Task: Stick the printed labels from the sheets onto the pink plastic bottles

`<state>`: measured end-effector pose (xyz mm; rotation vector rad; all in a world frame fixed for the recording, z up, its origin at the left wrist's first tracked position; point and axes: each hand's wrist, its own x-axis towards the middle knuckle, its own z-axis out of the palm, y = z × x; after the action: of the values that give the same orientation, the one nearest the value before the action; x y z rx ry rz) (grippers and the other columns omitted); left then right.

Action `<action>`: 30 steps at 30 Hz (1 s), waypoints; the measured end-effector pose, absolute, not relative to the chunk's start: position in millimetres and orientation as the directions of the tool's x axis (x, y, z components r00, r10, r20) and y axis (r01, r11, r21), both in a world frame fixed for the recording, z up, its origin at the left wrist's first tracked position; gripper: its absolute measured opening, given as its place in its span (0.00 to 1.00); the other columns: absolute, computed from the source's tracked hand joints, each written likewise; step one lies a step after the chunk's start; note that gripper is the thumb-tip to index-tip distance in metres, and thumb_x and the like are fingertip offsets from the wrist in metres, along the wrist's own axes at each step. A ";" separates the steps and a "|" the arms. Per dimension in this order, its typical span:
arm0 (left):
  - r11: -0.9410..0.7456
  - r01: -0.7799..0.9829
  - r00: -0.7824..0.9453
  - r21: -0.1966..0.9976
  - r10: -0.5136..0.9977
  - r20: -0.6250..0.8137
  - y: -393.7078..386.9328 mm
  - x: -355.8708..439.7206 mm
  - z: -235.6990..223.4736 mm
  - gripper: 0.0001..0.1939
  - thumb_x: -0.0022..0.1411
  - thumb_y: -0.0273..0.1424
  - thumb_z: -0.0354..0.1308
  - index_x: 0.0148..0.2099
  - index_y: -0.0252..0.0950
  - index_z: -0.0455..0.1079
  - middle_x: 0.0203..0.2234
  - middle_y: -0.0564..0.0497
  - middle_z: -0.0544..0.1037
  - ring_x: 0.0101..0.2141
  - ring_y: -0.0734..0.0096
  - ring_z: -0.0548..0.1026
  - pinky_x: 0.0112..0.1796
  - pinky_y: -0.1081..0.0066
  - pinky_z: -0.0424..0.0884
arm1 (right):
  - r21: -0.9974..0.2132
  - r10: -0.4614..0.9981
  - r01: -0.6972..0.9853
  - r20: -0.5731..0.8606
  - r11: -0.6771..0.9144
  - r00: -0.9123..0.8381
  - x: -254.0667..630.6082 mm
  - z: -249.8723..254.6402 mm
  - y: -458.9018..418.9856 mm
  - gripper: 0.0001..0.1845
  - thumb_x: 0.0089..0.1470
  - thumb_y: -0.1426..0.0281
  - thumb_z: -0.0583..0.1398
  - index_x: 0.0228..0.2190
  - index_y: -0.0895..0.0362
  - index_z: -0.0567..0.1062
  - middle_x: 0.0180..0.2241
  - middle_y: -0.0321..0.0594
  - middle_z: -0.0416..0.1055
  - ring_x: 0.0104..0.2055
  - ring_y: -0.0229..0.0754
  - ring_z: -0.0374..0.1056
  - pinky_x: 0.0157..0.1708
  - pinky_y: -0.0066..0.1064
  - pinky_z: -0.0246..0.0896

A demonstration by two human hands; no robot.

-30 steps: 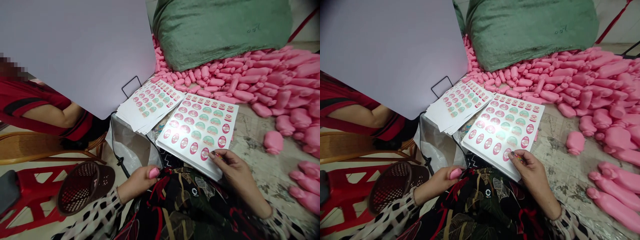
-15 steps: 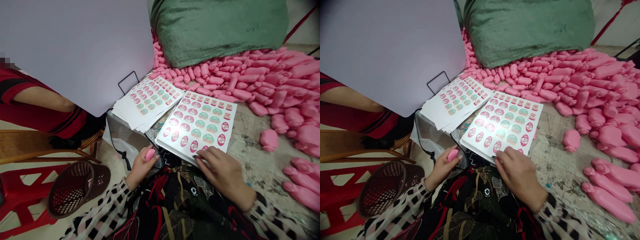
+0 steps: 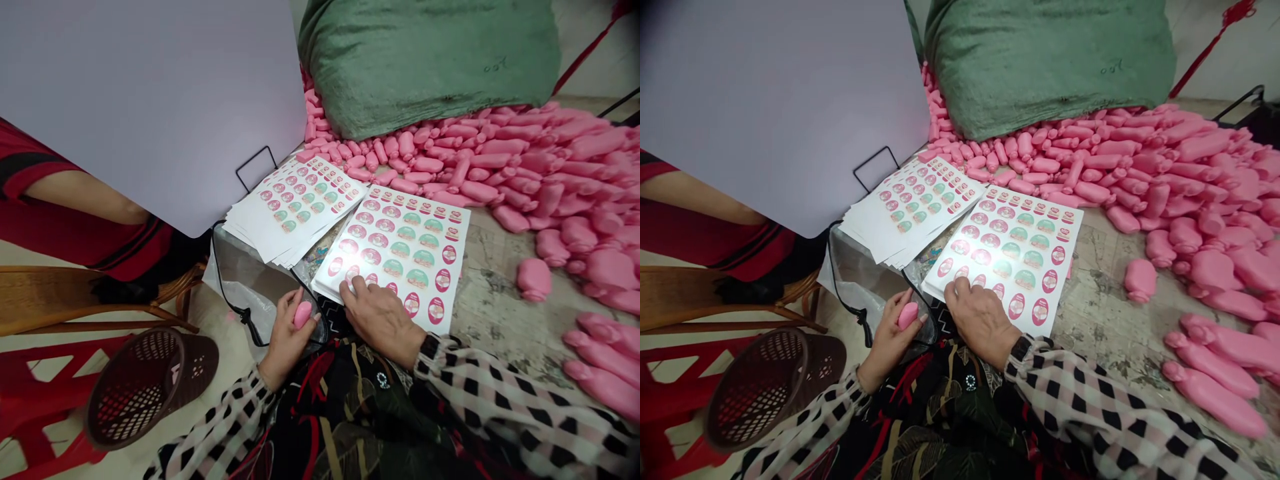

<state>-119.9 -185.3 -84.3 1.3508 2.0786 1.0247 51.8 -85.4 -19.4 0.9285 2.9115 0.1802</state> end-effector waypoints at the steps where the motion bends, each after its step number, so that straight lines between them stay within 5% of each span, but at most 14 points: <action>1: 0.237 0.577 -0.410 0.782 0.912 0.026 -185.4 -120.1 -84.6 0.29 0.58 0.37 0.55 0.62 0.39 0.57 0.52 0.46 0.61 0.54 0.65 0.62 0.57 0.61 0.56 | 0.128 0.580 0.571 -0.046 0.811 -0.813 51.6 -19.2 -84.9 0.19 0.61 0.70 0.46 0.53 0.58 0.60 0.47 0.53 0.64 0.34 0.45 0.67 0.28 0.34 0.60; 21: 0.185 0.598 -0.371 0.780 0.927 0.064 -184.3 -118.0 -94.6 0.33 0.59 0.36 0.54 0.64 0.38 0.50 0.58 0.42 0.61 0.58 0.60 0.59 0.58 0.54 0.53 | 0.337 0.384 0.382 0.062 0.861 -0.921 39.3 -24.0 -90.8 0.24 0.59 0.82 0.41 0.57 0.70 0.57 0.40 0.64 0.70 0.30 0.44 0.71 0.21 0.30 0.61; 27: 0.179 0.639 -0.354 0.748 0.932 0.081 -175.5 -117.6 -91.4 0.32 0.59 0.34 0.53 0.64 0.38 0.50 0.54 0.43 0.59 0.57 0.60 0.59 0.58 0.56 0.54 | 0.236 0.386 0.388 0.058 0.891 -0.921 43.9 -12.8 -85.7 0.25 0.58 0.83 0.43 0.57 0.69 0.55 0.33 0.53 0.70 0.31 0.43 0.70 0.23 0.30 0.62; 30: 0.202 0.740 -0.288 0.641 0.957 0.032 -167.3 -116.1 -78.3 0.31 0.57 0.29 0.51 0.63 0.37 0.51 0.52 0.42 0.58 0.54 0.58 0.62 0.53 0.57 0.62 | 0.265 0.380 0.378 0.049 0.887 -0.924 46.0 -7.2 -83.0 0.25 0.58 0.83 0.41 0.57 0.69 0.54 0.33 0.51 0.70 0.30 0.42 0.69 0.23 0.30 0.61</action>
<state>-116.1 -167.3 -78.3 1.5861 2.1092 0.7941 46.0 -83.0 -7.2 0.6118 3.0468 0.4271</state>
